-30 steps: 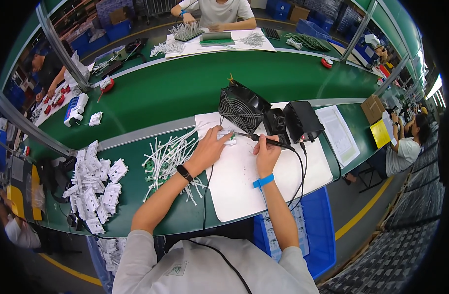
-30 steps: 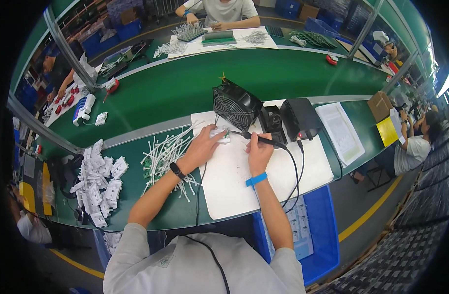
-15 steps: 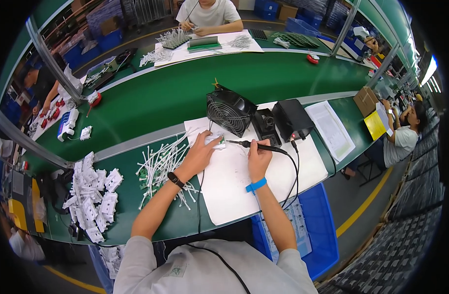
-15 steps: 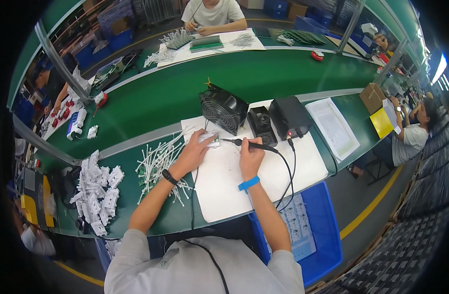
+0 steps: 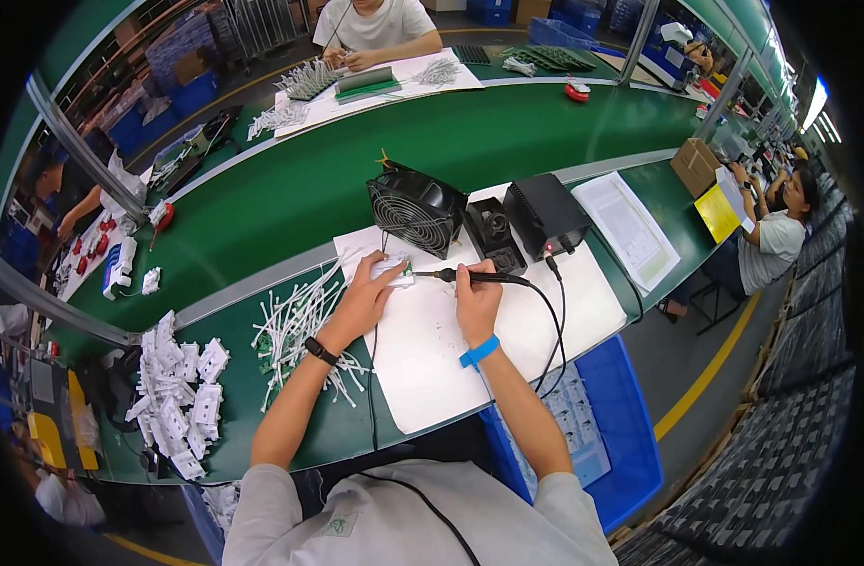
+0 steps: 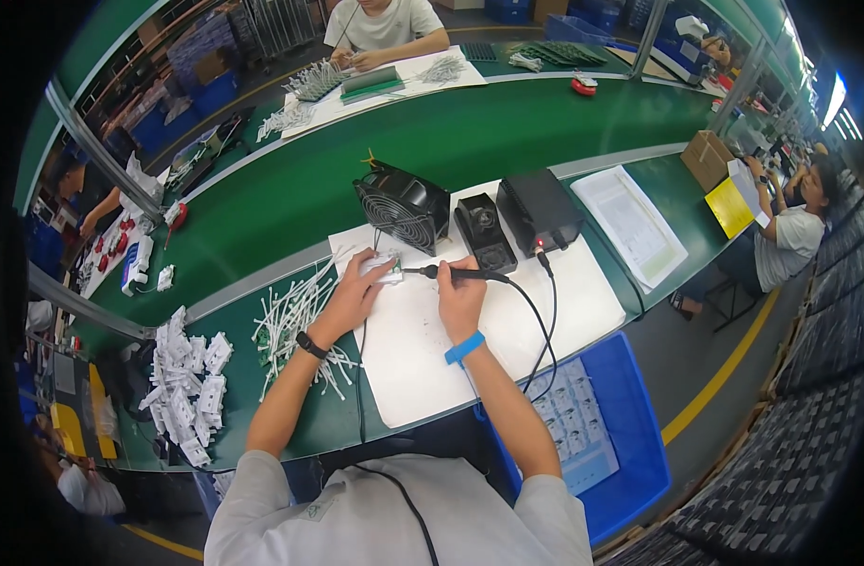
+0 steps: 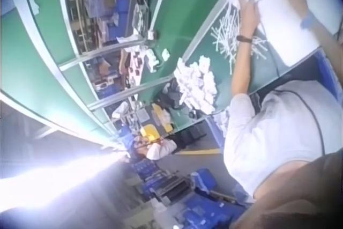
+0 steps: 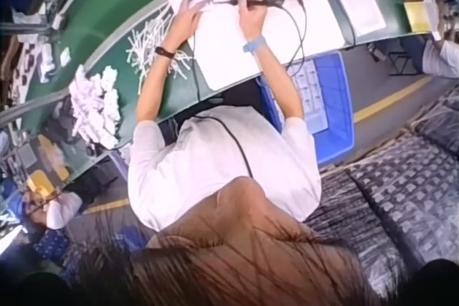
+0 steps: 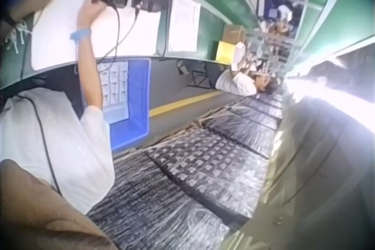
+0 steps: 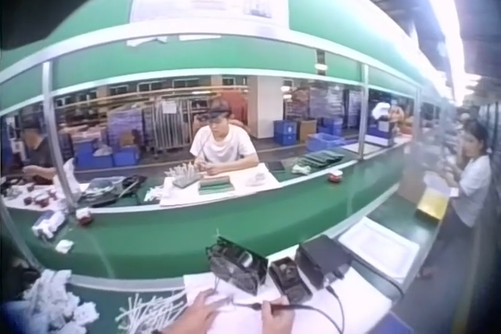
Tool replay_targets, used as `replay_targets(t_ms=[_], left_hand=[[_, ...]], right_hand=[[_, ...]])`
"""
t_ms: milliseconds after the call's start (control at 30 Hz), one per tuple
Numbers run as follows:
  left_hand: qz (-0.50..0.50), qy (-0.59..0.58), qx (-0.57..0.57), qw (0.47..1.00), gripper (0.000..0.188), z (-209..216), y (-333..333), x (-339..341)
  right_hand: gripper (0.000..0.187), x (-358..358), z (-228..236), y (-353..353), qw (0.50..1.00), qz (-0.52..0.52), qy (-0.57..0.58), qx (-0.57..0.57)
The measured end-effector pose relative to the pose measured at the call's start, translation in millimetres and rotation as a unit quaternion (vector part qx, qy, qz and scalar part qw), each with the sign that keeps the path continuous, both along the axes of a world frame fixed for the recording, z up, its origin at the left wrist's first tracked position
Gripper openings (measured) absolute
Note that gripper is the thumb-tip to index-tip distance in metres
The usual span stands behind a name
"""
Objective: Soldering wires and components onto white plastic lighting fixture parts at an assembly line station.
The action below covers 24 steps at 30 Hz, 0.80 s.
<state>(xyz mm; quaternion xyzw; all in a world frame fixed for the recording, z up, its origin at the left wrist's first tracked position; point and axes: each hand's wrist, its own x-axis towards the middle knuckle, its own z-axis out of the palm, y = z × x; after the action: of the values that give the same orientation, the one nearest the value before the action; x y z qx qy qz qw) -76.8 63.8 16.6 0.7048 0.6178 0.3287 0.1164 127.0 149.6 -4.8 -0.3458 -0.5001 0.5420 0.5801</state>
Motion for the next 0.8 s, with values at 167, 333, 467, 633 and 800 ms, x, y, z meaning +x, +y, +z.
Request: replay_targets(t_ms=[167, 333, 467, 633, 800], left_hand=[[-0.001, 0.005, 0.003, 1.0, 0.05, 0.6, -0.5, -0.9], [0.002, -0.003, -0.008, 1.0, 0.05, 0.0, -0.8, -0.6], [0.003, 0.001, -0.004, 1.0, 0.05, -1.3, -0.9, -1.1], [0.001, 0.004, -0.002, 1.0, 0.049, 0.2, -0.5, 0.3], [0.012, 0.023, 0.014, 1.0, 0.047, 1.5, -1.0, 0.6]], right_hand=[[0.016, 0.1, -2.3, 1.3, 1.0, -0.001, -0.009, 0.01], [0.016, -1.3, -0.8, -1.0, 0.999, -0.009, -0.023, 0.027], [0.016, -4.9, -1.3, -3.3, 0.998, -0.017, -0.029, 0.057], [0.017, 2.1, -1.0, 0.5, 0.997, -0.042, -0.032, 0.06], [0.018, 2.4, 5.7, -0.1, 0.995, -0.061, -0.041, 0.066]])
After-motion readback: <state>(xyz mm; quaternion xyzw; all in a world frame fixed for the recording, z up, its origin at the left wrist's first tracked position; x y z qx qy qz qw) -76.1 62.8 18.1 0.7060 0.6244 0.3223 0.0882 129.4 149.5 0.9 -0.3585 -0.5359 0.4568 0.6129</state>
